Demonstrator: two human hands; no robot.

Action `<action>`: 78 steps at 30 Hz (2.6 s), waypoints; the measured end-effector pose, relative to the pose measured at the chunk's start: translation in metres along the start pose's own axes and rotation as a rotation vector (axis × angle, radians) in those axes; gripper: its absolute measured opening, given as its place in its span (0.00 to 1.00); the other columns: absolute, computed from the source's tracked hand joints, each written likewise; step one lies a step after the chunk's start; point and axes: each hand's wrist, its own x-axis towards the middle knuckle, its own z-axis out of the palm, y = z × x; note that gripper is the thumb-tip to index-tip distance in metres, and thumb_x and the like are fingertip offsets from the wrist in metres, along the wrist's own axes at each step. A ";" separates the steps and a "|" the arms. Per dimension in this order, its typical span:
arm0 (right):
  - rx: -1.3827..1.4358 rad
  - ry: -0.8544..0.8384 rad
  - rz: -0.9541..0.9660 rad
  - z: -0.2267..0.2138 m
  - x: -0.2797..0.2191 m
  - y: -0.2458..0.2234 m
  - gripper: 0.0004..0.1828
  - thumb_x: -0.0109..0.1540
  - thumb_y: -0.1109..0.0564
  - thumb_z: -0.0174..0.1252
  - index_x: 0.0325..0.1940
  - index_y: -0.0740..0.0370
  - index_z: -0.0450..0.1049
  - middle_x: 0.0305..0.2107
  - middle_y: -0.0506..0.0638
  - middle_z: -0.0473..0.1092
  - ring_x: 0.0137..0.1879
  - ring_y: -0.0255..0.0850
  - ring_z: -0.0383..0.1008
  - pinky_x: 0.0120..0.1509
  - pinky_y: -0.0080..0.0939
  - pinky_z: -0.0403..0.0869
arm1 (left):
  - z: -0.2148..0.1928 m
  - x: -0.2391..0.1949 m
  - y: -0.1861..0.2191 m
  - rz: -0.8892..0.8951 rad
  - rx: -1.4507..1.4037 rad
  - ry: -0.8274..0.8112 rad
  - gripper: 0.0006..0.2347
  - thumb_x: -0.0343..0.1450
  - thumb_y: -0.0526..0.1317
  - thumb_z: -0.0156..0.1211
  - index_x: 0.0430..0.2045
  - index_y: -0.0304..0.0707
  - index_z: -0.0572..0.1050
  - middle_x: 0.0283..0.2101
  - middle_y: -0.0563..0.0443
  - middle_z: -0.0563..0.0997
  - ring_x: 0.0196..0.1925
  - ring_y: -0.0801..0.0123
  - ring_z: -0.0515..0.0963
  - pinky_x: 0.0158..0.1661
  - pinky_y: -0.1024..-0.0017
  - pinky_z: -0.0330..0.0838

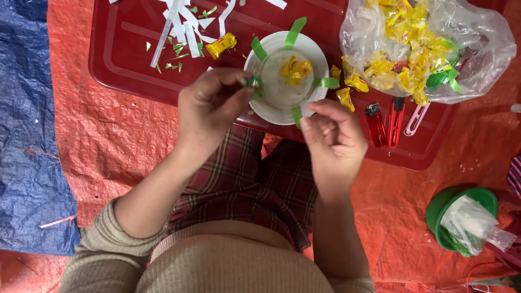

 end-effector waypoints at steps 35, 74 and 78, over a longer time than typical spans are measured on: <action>-0.904 -0.114 -0.164 -0.006 0.046 -0.003 0.16 0.59 0.60 0.71 0.50 0.62 0.78 0.48 0.50 0.75 0.52 0.44 0.73 0.63 0.46 0.64 | 0.027 0.119 0.019 0.138 0.411 -0.529 0.08 0.64 0.23 0.63 0.35 0.23 0.83 0.30 0.43 0.86 0.21 0.73 0.79 0.22 0.80 0.70; -0.942 -0.121 -0.212 0.000 0.048 0.012 0.15 0.61 0.57 0.72 0.48 0.64 0.79 0.47 0.50 0.75 0.46 0.42 0.72 0.60 0.48 0.63 | 0.022 0.119 0.027 0.255 0.503 -0.706 0.06 0.63 0.26 0.67 0.31 0.22 0.82 0.33 0.42 0.85 0.24 0.61 0.81 0.28 0.66 0.72; -0.938 -0.119 -0.208 0.000 0.047 0.012 0.15 0.61 0.58 0.72 0.49 0.65 0.78 0.47 0.51 0.75 0.46 0.43 0.72 0.59 0.48 0.63 | 0.023 0.117 0.026 0.279 0.490 -0.686 0.07 0.63 0.25 0.66 0.33 0.21 0.82 0.35 0.41 0.86 0.29 0.59 0.83 0.29 0.66 0.74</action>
